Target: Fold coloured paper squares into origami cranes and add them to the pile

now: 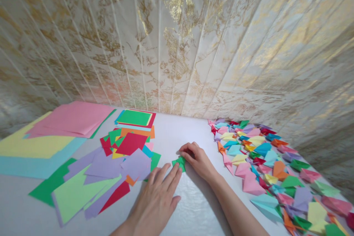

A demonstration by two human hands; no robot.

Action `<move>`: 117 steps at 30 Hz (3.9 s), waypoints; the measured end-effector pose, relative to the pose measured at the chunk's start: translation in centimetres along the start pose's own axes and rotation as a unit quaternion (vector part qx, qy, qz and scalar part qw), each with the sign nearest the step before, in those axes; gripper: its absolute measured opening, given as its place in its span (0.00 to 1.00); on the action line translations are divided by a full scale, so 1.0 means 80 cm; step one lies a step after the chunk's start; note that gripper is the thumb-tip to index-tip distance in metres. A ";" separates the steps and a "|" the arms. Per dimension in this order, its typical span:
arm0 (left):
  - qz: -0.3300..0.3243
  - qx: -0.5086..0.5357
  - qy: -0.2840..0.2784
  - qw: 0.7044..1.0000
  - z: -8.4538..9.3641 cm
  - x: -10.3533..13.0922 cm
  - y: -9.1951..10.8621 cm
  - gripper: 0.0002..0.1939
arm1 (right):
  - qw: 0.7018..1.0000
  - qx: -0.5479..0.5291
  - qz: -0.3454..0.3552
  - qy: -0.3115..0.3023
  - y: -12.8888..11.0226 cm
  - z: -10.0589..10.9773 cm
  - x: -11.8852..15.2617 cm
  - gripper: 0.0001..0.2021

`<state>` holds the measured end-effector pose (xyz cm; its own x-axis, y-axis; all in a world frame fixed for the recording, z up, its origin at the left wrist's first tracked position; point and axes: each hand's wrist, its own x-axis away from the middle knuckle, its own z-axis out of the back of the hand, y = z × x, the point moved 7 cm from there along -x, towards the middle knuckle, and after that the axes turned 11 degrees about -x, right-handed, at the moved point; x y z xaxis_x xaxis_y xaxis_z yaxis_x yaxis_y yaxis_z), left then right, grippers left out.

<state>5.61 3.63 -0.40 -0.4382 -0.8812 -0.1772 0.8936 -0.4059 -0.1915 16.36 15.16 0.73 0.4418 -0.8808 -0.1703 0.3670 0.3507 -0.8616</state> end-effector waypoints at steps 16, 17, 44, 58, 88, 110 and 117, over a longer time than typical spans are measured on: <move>-0.002 0.084 -0.010 0.996 0.001 -0.010 -0.009 0.30 | 0.985 0.143 0.092 -0.006 -0.005 -0.019 -0.006 0.11; -0.003 0.080 -0.005 0.997 0.001 -0.009 -0.009 0.29 | 0.984 0.153 0.094 -0.008 -0.006 -0.020 -0.006 0.11; -0.037 -0.008 0.080 0.996 0.002 0.003 0.004 0.25 | 0.932 0.348 -0.047 0.089 0.025 -0.005 0.001 0.29; -0.040 0.037 0.007 0.998 -0.009 -0.031 -0.008 0.39 | 0.934 0.343 -0.059 0.080 0.023 -0.003 -0.002 0.31; 0.053 0.050 -0.016 0.997 0.018 -0.060 -0.015 0.18 | 0.990 0.056 0.020 0.128 0.014 0.017 0.005 0.17; -0.005 0.289 0.104 0.952 0.040 -0.066 -0.049 0.22 | 0.995 -0.084 0.061 0.011 -0.009 -0.015 0.006 0.14; -0.076 0.291 -0.013 0.954 0.010 -0.059 -0.049 0.21 | 0.997 0.033 0.068 -0.011 -0.035 0.003 0.003 0.21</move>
<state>4.25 9.16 1.95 -0.5712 -0.8040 -0.1652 0.7256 -0.5888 0.3562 15.65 14.01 3.23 0.5089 -0.8169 -0.2715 0.3562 0.4870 -0.7975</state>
